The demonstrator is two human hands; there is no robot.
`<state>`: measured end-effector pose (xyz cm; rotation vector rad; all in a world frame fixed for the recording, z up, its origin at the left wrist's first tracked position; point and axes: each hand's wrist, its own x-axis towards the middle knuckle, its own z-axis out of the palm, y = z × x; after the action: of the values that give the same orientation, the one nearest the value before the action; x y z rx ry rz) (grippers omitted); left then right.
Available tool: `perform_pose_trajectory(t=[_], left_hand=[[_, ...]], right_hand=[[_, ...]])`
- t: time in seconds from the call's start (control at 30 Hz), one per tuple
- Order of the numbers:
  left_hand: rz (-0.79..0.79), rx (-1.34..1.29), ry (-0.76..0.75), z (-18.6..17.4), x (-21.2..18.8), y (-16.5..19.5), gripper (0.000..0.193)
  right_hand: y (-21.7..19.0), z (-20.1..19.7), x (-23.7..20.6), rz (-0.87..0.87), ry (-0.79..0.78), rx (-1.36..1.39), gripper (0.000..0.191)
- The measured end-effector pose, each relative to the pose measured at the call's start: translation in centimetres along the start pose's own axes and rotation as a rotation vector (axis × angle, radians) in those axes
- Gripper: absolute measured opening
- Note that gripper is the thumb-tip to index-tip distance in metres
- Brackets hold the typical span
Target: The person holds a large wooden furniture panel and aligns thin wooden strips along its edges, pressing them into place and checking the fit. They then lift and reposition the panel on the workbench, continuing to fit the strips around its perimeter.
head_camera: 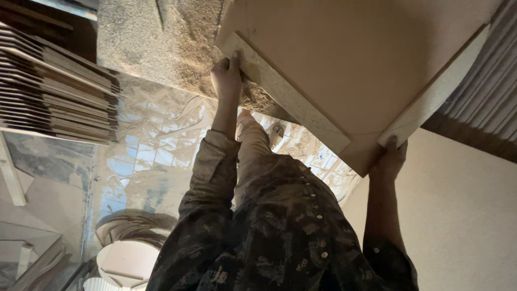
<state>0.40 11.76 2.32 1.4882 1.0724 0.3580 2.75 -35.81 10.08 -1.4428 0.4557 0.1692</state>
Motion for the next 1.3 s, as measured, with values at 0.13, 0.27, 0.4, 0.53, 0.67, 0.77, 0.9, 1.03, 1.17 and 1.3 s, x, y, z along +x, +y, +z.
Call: perform_pose_trajectory(t=[0.13,0.27,0.4,0.53,0.67,0.77,0.9,1.03,1.17,1.3], left_hand=[[0.019,-0.008,0.003,0.1,1.2,-0.3,0.044],[0.044,0.112,0.022,0.1,2.4,0.4,0.046],[-0.021,-0.095,0.006,0.6,2.6,1.4,0.043],[-0.018,-0.051,0.056,1.1,2.8,2.1,0.046],[0.111,0.16,0.114,1.3,2.8,2.6,0.048],[-0.246,-0.142,-0.141,1.9,0.3,2.0,0.031],[0.179,0.169,-0.135,3.5,-6.2,-0.1,0.038],[0.142,0.152,-0.079,4.6,-6.9,-0.5,0.036],[0.172,0.063,-0.041,6.3,-3.5,2.3,0.035],[0.156,0.384,0.001,9.3,0.6,6.8,0.044]], right_hand=[[0.8,0.5,-0.5,0.003,0.043,-0.057,0.044],[1.5,1.5,-1.4,-0.028,-0.044,0.09,0.043],[2.2,2.2,-2.1,0.012,0.046,0.036,0.045],[3.1,2.4,-2.6,0.001,0.034,0.082,0.046],[4.0,3.2,-2.7,-0.014,0.051,0.117,0.045],[4.6,3.9,-2.8,0.041,0.108,0.107,0.047],[5.1,3.9,-3.2,0.018,0.117,0.091,0.047],[5.5,4.2,-3.1,-0.032,0.041,0.111,0.046],[5.4,5.9,-1.4,0.034,0.154,0.138,0.049],[4.3,7.8,1.6,-0.045,-0.095,0.346,0.05]])
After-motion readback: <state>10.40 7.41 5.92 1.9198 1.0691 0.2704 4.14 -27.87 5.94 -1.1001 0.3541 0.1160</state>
